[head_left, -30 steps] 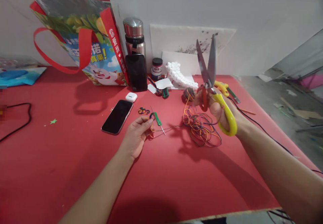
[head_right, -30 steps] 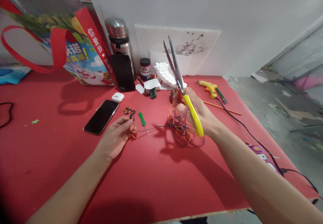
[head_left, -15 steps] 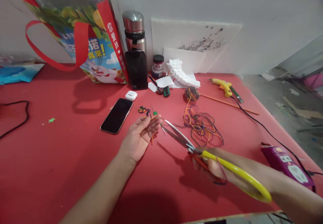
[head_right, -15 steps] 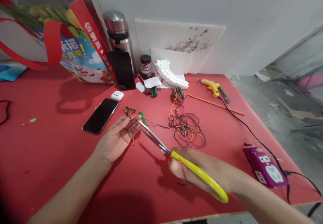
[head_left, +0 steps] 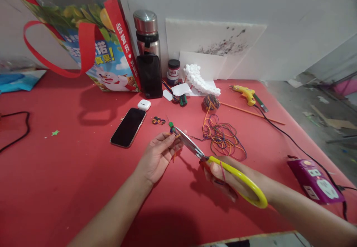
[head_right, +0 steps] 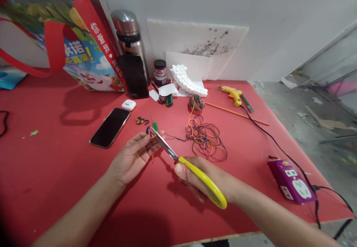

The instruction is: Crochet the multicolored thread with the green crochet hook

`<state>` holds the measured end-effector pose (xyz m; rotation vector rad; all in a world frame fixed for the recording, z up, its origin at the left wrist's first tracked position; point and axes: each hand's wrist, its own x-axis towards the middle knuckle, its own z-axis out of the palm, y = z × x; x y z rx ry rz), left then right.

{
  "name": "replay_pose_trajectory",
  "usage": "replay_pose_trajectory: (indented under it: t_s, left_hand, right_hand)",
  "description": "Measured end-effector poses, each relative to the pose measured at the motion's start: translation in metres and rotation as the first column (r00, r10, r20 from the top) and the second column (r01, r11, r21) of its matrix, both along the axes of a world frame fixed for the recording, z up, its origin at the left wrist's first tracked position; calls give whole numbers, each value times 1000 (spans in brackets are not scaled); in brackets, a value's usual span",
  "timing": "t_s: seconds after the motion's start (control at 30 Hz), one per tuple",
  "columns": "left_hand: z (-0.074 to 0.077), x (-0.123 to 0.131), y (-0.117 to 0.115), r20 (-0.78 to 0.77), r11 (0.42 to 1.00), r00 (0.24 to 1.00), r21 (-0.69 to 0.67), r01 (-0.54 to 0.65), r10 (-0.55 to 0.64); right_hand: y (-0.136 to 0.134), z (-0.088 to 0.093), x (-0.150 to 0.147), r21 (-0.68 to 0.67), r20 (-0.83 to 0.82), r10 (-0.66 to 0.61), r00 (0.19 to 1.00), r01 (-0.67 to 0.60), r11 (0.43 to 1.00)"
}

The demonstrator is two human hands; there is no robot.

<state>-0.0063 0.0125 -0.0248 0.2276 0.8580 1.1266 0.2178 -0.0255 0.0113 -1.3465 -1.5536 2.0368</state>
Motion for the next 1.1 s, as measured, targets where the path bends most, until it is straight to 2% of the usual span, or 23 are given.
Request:
replay_pose_trajectory:
  t_s: [0.1,0.2,0.3,0.4,0.5,0.57,0.63,0.77,0.83,0.87,0.97,1.1]
  left_hand:
    - [0,0,1,-10,1000,1000,-6,18,-18]
    - [1,-2,3,-38,1000,999,-13,22,-22]
    - [4,-8,7,-139,1000,990,-25,-8,5]
    - [12,-13,11,-191,998,982,-58,-11,0]
    - [26,-9,20,-160,989,982,-119,86,-105]
    - [36,0,37,-142,979,978,-160,129,-152]
    - [43,9,64,-151,979,978,-167,121,-147]
    - [47,17,137,-187,997,982,-80,4,-18]
    - [46,15,161,-210,999,978,-47,-26,15]
    - [45,13,166,-224,999,975,-37,-24,16]
    - [41,8,149,-264,1000,964,-1,23,-23]
    - [34,4,96,-340,995,939,64,74,-48]
  right_hand:
    - [-1,-4,-2,-70,28,-40,999,42,997]
    - [-1,-8,1,-43,52,-87,995,89,995]
    - [0,-12,9,-39,52,-147,988,150,988]
    - [-2,-17,18,-54,34,-203,979,205,977]
    - [-6,-24,27,-88,16,-204,979,204,975]
    - [-9,-28,30,-107,-4,-201,980,199,974]
    - [-10,-30,32,-109,-22,-202,979,198,974]
    - [-12,-27,29,-73,-58,-224,973,219,973]
    - [-13,-25,29,-61,-55,-231,971,228,972]
    - [-14,-24,30,-54,-48,-237,970,235,971]
    - [-16,-21,35,-1,-2,-262,965,262,965]
    - [-11,-13,40,119,100,-261,960,249,961]
